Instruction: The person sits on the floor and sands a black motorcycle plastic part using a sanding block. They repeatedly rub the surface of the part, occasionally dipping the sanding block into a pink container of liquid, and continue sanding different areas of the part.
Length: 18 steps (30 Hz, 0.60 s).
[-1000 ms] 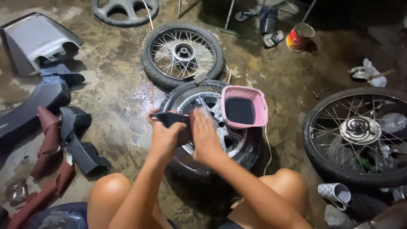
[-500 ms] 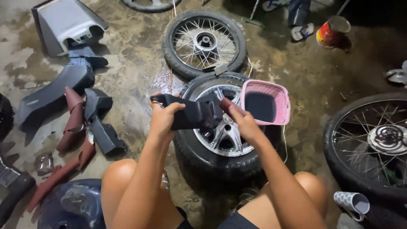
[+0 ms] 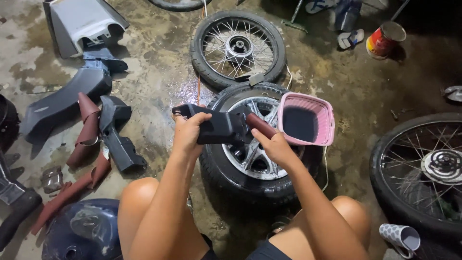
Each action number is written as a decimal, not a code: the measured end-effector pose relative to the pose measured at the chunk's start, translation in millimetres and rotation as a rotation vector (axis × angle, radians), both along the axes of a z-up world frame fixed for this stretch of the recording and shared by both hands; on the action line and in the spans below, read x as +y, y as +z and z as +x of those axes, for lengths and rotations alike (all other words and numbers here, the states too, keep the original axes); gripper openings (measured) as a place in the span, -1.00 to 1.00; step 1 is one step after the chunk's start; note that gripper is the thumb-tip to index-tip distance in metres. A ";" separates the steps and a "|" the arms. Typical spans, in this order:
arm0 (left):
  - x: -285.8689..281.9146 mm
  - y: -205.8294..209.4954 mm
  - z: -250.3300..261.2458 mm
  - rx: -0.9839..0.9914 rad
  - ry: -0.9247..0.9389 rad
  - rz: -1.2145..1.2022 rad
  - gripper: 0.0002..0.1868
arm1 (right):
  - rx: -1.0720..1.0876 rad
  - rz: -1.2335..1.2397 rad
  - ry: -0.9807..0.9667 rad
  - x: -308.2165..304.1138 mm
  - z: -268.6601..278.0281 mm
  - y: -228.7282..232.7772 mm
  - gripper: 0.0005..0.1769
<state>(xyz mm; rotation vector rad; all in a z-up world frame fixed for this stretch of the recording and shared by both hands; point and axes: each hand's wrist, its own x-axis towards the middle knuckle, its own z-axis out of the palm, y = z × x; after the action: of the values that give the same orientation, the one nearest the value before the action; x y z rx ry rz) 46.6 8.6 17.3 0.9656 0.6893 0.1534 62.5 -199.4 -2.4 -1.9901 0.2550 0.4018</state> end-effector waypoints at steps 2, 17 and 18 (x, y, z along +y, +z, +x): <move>0.5 5.1 -0.2 -0.008 0.001 -0.014 -0.33 | -0.060 0.015 0.040 -5.3 0.7 -9.5 -0.53; -26.7 6.8 -15.4 -0.139 -0.103 0.118 -0.11 | -0.795 -0.907 0.753 16.7 -48.5 -36.3 0.33; -30.8 3.5 -18.5 -0.140 -0.102 0.118 -0.11 | -0.797 -0.908 0.753 17.7 -44.7 -37.9 0.33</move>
<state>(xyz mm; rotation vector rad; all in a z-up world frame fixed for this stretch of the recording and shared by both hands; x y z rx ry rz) 28.1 -22.2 20.7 1.0896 0.5053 0.1721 17.8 -181.7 -40.3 -2.9102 -1.0082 -0.1268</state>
